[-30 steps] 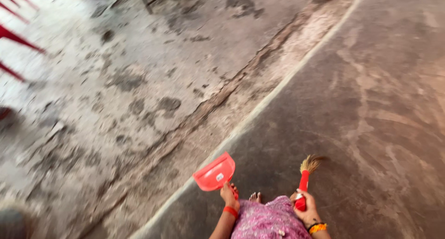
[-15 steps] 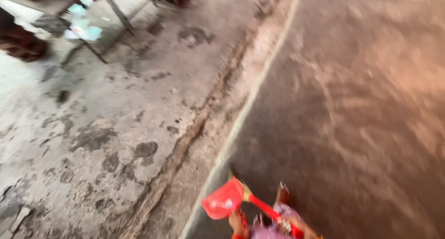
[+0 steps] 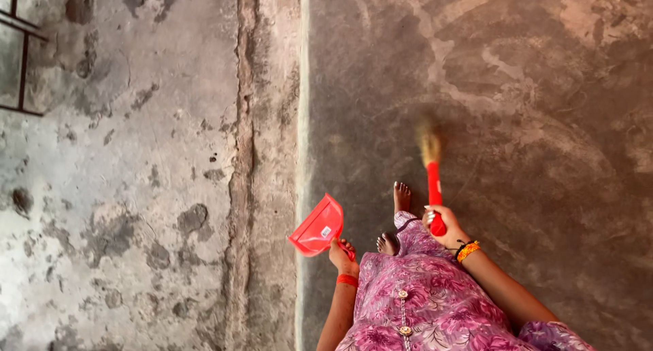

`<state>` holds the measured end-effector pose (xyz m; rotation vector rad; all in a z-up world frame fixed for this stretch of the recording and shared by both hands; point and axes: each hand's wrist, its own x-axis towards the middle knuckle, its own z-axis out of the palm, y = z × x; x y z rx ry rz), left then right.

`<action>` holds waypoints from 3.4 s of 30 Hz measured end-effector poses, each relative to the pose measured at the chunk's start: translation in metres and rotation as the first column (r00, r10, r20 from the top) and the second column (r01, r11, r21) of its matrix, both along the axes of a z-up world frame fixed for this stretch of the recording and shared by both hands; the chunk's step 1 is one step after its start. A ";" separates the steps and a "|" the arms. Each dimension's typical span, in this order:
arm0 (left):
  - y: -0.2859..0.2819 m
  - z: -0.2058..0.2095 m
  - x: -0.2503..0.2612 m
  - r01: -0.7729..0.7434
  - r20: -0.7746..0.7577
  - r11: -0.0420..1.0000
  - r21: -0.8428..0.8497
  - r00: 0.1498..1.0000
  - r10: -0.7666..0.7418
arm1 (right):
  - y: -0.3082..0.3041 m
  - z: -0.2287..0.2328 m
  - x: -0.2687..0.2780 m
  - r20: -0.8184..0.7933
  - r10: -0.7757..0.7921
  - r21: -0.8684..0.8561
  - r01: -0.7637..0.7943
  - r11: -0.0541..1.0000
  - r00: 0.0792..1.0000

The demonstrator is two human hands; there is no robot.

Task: The person sweeps a concrete floor using a small broom and a dustpan. They move around the room, sweeping debris into piles and occasionally using the dustpan to collect the dirt. The task involves navigating around various objects like a clay stove and metal frames.

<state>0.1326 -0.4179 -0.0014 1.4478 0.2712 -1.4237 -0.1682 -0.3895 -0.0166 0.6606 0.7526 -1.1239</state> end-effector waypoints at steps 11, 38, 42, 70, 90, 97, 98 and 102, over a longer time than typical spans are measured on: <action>-0.134 0.021 -0.061 0.079 0.021 0.981 -0.175 0.997 -0.077 | -0.100 0.022 -0.008 -0.066 0.378 -0.036 -0.381 0.924 0.923; -0.347 -0.005 -0.071 0.055 -0.130 0.970 -0.237 0.988 -0.088 | -0.257 0.014 -0.055 -0.408 -0.338 -0.250 0.252 0.935 0.848; -0.418 0.004 -0.088 0.084 -0.184 0.977 -0.198 0.975 -0.122 | -0.298 0.025 -0.044 -0.370 -0.135 -0.062 0.121 0.991 0.919; -0.535 -0.021 -0.100 0.784 -0.198 0.571 -0.245 0.536 -0.821 | -0.407 0.001 -0.101 0.106 -0.593 -0.072 0.601 0.796 0.798; -0.626 -0.004 -0.250 0.668 -0.096 0.688 -0.283 0.694 -0.713 | -0.537 -0.009 -0.240 0.623 -0.226 0.017 0.276 0.961 0.749; -0.634 -0.009 -0.294 0.701 -0.011 0.678 -0.219 0.693 -0.720 | -0.537 -0.010 -0.331 0.301 -0.557 -0.067 0.600 0.798 0.774; -0.635 -0.008 -0.300 0.702 -0.009 0.672 -0.237 0.690 -0.724 | -0.538 -0.010 -0.337 0.204 -0.569 -0.099 0.595 0.798 0.797; -0.640 -0.002 -0.316 0.717 0.006 0.637 -0.284 0.666 -0.746 | -0.548 -0.013 -0.345 0.013 -0.542 -0.128 0.539 0.833 0.840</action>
